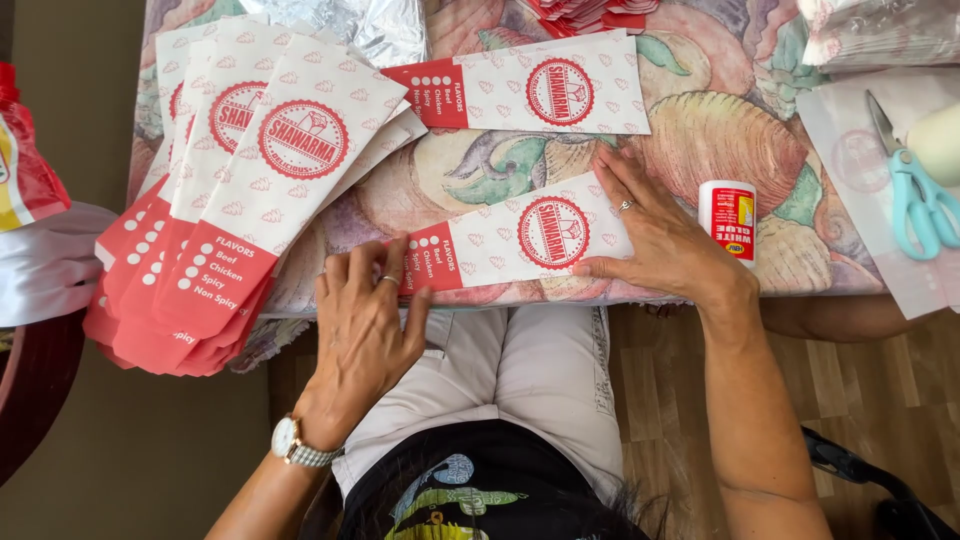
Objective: Applying white glue to the edges of printed paper bags and pressing them to seal the assembly.
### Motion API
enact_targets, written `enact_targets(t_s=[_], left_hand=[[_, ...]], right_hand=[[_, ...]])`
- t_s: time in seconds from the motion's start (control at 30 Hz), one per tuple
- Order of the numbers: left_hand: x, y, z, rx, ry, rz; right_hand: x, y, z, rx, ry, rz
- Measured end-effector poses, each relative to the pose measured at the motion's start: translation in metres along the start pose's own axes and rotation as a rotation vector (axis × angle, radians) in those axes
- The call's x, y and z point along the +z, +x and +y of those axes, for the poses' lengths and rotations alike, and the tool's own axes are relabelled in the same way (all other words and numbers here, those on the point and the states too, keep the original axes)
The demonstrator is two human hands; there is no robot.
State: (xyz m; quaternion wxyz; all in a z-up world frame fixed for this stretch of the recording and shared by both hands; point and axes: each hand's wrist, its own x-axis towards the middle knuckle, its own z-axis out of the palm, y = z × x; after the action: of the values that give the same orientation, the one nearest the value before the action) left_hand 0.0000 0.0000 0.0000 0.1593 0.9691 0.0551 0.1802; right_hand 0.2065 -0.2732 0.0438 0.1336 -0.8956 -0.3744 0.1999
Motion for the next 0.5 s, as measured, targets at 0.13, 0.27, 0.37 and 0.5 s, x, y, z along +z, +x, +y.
enact_targets(t_s=[0.13, 0.27, 0.37, 0.5], left_hand=[[0.003, -0.003, -0.001, -0.042, 0.18, 0.034], [0.019, 0.018, 0.018, 0.103, -0.007, 0.137], [0.028, 0.035, 0.045, 0.225, -0.208, 0.068], [0.058, 0.04, 0.042, 0.21, -0.088, -0.073]], right_hand=[[0.002, -0.001, 0.002, -0.013, -0.002, 0.007], [0.005, 0.001, 0.007, -0.018, -0.049, -0.008], [0.008, 0.002, 0.011, -0.027, -0.084, -0.014], [0.005, 0.002, 0.005, 0.021, -0.053, -0.032]])
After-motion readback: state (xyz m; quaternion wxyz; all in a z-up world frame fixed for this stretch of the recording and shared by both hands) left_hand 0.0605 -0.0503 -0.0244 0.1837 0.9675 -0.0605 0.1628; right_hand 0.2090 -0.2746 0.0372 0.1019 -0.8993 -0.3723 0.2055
